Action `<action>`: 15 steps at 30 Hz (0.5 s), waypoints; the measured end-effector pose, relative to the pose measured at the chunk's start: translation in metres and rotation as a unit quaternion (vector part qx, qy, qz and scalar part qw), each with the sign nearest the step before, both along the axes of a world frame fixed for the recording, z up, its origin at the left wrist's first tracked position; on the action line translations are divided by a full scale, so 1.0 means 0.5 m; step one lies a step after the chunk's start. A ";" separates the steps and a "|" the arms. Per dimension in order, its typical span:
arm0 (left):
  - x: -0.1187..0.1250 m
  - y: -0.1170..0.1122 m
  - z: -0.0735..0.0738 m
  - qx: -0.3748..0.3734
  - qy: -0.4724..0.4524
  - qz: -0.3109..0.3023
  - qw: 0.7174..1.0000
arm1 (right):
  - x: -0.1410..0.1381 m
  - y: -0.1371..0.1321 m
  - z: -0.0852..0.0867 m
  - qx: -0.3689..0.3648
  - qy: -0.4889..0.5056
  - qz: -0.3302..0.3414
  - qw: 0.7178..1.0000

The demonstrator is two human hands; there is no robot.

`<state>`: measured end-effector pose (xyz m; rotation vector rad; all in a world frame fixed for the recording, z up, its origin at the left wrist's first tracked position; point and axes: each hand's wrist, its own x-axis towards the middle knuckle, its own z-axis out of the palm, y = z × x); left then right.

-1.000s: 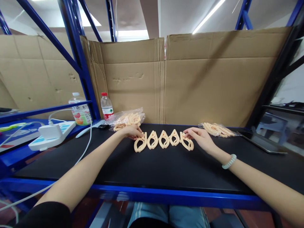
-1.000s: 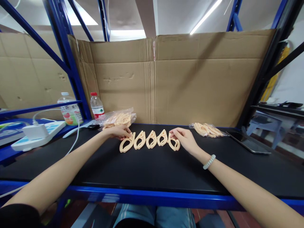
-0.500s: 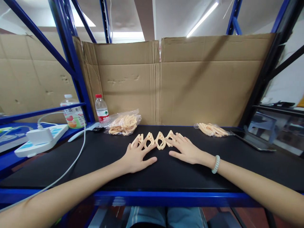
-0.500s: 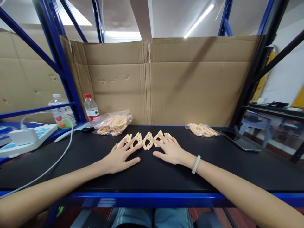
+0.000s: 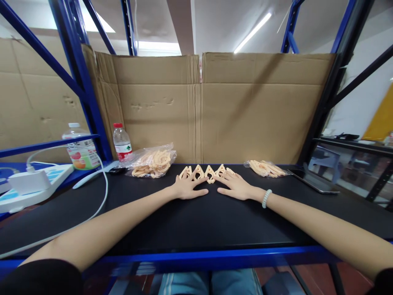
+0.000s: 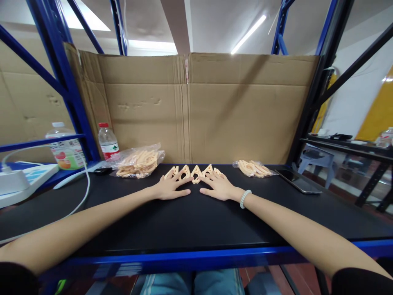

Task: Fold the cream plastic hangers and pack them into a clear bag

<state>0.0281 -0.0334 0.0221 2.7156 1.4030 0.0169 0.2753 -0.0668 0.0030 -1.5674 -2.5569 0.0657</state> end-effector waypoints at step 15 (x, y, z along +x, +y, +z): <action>-0.004 0.026 -0.026 0.129 -0.097 -0.054 0.985 | 0.031 0.052 -0.032 0.136 0.073 -0.014 0.988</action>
